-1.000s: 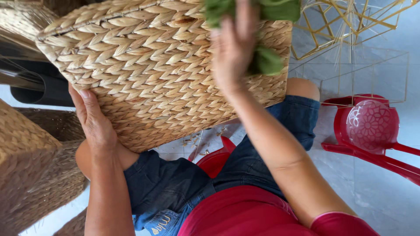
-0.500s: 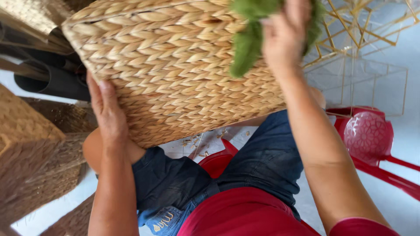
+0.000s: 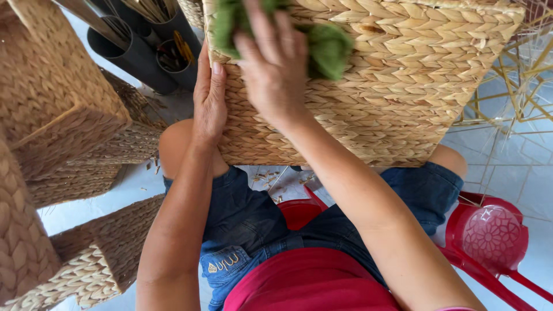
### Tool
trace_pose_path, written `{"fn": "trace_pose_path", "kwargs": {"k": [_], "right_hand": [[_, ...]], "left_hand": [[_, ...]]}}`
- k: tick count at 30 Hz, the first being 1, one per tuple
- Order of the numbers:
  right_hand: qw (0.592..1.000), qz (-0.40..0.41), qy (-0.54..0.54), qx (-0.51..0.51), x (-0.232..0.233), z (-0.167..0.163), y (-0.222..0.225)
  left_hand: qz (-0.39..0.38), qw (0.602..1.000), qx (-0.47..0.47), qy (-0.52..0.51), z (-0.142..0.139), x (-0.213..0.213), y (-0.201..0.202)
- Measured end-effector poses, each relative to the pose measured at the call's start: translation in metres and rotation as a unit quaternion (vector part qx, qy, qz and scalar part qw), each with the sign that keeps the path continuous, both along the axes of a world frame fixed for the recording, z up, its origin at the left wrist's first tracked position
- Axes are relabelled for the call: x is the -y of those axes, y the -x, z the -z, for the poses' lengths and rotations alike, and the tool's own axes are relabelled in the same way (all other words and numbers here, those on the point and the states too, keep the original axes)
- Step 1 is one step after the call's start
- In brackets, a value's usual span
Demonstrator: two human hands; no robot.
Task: The person wipes the exterior and interior surfaces of a woven basket using a green cloth. They rotate the basket to reach all sides and continue wiping the inside bottom and walls.
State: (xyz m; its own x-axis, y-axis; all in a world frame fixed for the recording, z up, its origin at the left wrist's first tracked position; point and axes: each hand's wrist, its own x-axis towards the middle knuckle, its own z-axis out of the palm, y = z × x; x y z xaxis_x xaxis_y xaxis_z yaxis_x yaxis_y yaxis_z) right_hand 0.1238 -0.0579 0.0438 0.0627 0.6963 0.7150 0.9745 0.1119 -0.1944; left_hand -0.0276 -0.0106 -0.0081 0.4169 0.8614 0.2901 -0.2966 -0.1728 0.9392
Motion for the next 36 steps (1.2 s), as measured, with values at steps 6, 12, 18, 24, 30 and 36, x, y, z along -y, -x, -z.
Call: {"fn": "trace_pose_path", "kwargs": {"k": [6,12,18,24,30,36], "right_hand": [[0.991,-0.104,0.032,0.077,0.021,0.002,-0.050],[0.994,0.110,-0.003,0.003,0.141,-0.004,-0.187],[0.977,0.178,-0.021,-0.120,0.168,0.038,-0.181],[0.996,0.068,0.031,0.045,0.067,0.046,-0.012],[0.988,-0.114,0.056,0.092,0.060,0.048,0.024],[0.984,0.016,0.130,0.119,0.175,0.048,-0.120]], "left_hand": [[0.023,0.999,0.023,0.005,0.005,-0.005,-0.003],[0.039,0.998,0.035,-0.019,-0.011,0.003,-0.002],[0.068,0.996,0.055,0.009,-0.018,0.008,0.002],[0.035,0.998,0.036,0.044,-0.003,-0.007,0.005],[0.086,0.972,0.159,0.148,0.008,-0.013,0.007],[0.023,0.996,0.045,0.068,0.012,-0.003,0.007]]}}
